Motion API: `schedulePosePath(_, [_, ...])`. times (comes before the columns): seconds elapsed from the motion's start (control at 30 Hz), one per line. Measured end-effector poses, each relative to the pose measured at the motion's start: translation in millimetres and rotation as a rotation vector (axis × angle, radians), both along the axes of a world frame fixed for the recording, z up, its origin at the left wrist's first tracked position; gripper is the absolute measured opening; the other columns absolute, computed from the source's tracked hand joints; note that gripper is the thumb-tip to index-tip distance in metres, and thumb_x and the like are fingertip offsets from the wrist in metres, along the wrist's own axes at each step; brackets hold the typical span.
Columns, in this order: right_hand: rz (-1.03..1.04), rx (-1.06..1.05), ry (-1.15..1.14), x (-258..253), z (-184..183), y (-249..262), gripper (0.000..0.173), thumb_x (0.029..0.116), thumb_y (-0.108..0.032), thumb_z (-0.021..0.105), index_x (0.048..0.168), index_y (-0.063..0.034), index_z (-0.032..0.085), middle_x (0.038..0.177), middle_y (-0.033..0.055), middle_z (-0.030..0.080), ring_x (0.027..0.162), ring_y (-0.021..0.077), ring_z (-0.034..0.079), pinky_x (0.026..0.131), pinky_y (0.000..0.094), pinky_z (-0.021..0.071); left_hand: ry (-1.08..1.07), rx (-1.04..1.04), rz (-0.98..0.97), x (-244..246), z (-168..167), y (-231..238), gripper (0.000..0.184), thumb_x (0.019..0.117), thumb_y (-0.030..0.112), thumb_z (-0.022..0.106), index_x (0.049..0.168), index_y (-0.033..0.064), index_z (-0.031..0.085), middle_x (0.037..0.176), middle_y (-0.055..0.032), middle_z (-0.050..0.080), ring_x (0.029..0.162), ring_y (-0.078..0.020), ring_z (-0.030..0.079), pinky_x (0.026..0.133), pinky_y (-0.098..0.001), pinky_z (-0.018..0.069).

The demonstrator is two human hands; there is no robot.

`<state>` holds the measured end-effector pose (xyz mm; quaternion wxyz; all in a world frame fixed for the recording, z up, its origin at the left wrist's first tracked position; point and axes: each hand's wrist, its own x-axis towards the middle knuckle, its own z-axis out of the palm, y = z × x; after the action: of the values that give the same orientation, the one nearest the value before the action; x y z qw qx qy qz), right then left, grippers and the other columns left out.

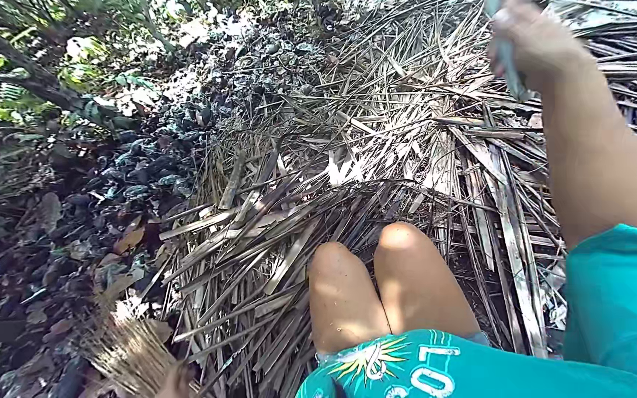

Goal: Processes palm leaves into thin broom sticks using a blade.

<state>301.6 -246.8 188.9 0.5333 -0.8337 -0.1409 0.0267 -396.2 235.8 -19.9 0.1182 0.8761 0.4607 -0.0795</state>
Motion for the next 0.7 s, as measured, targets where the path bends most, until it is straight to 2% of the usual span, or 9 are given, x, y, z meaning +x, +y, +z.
schedulePosePath(0.07, [0.148, -0.456, -0.001, -27, -10, 37, 0.054, 0.1111, -0.042, 0.036, 0.148, -0.0039, 0.048, 0.121, 0.03, 0.06, 0.105, 0.0441, 0.06, 0.091, 0.0637, 0.0441, -0.185, -0.115, -0.012, 78, 7, -35, 0.041, 0.109, 0.016, 0.042, 0.143, -0.0055, 0.051, 0.124, -0.0338, 0.064, 0.113, -0.0505, 0.063, 0.1, -0.0683, 0.0455])
schedulePosePath(0.1, [0.214, -0.617, -0.028, -41, -18, 54, 0.056, 0.1091, -0.047, 0.04, 0.148, -0.0075, 0.051, 0.126, 0.0362, 0.06, 0.116, 0.0568, 0.057, 0.094, 0.0774, 0.038, -0.297, -0.199, 0.009, 114, 12, -56, 0.044, 0.1103, 0.019, 0.037, 0.145, -0.0052, 0.05, 0.13, -0.0318, 0.061, 0.119, -0.045, 0.062, 0.104, -0.0617, 0.045])
schedulePosePath(0.13, [0.281, -0.69, -0.055, -58, -27, 70, 0.055, 0.1075, -0.049, 0.045, 0.149, -0.0126, 0.052, 0.125, 0.0365, 0.061, 0.117, 0.0603, 0.056, 0.091, 0.0813, 0.0366, -0.391, -0.29, 0.043, 148, 21, -78, 0.049, 0.111, 0.026, 0.029, 0.146, -0.0019, 0.05, 0.125, -0.0245, 0.064, 0.111, -0.0331, 0.063, 0.098, -0.0505, 0.0492])
schedulePosePath(0.17, [0.359, -0.667, -0.07, -77, -37, 83, 0.052, 0.1072, -0.044, 0.049, 0.15, -0.0153, 0.052, 0.122, 0.0344, 0.064, 0.114, 0.0589, 0.058, 0.09, 0.0801, 0.0383, -0.486, -0.422, 0.087, 178, 32, -99, 0.055, 0.1115, 0.031, 0.019, 0.146, 0.001, 0.05, 0.109, -0.0125, 0.063, 0.091, -0.0174, 0.059, 0.084, -0.0358, 0.0492])
schedulePosePath(0.23, [0.54, -0.453, -0.072, -121, -57, 101, 0.046, 0.1077, -0.03, 0.052, 0.149, -0.0109, 0.052, 0.12, 0.0288, 0.067, 0.107, 0.0495, 0.064, 0.091, 0.0724, 0.0442, -0.691, -0.741, 0.189, 226, 59, -135, 0.056, 0.1129, 0.031, 0.014, 0.138, 0.0038, 0.056, 0.092, 0.0005, 0.062, 0.075, -0.0046, 0.057, 0.071, -0.0214, 0.0495])
schedulePosePath(0.33, [0.762, -0.106, -0.001, -188, -88, 120, 0.044, 0.1043, -0.019, 0.056, 0.146, -0.0059, 0.054, 0.109, 0.0171, 0.07, 0.085, 0.0257, 0.067, 0.08, 0.0494, 0.0556, -0.854, -1.009, 0.161, 262, 88, -167, 0.041, 0.1103, 0.015, 0.024, 0.12, 0.0009, 0.062, 0.079, 0.0056, 0.059, 0.066, -0.0017, 0.055, 0.064, -0.018, 0.0494])
schedulePosePath(0.47, [1.077, 0.213, 0.403, -250, -111, 136, 0.058, 0.1008, -0.025, 0.054, 0.155, -0.0081, 0.038, 0.075, -0.004, 0.055, 0.056, -0.0015, 0.046, 0.054, 0.018, 0.0425, -0.898, -1.096, 0.044, 276, 112, -194, 0.031, 0.1089, 0.012, 0.03, 0.101, 0.0066, 0.06, 0.068, 0.0088, 0.059, 0.056, 0.0015, 0.055, 0.055, -0.0146, 0.0492])
schedulePosePath(0.6, [1.284, 0.332, 0.633, -265, -123, 145, 0.039, 0.1042, -0.025, 0.052, 0.14, -0.0091, 0.052, 0.077, -0.0104, 0.057, 0.054, -0.0075, 0.044, 0.049, 0.01, 0.0373, -0.883, -1.138, -0.053, 272, 121, -206, 0.029, 0.1088, 0.01, 0.033, 0.101, 0.0092, 0.061, 0.063, 0.013, 0.055, 0.047, 0.0072, 0.045, 0.045, -0.0094, 0.0391])
schedulePosePath(0.7, [1.103, 0.42, 0.465, -237, -107, 138, 0.039, 0.1029, -0.021, 0.05, 0.136, -0.002, 0.057, 0.066, -0.0122, 0.051, 0.052, -0.0075, 0.042, 0.05, 0.0112, 0.0371, -0.814, -1.149, -0.129, 261, 120, -202, 0.03, 0.1085, 0.013, 0.034, 0.092, 0.0145, 0.059, 0.06, 0.0165, 0.048, 0.046, 0.0084, 0.039, 0.043, -0.0091, 0.0334])
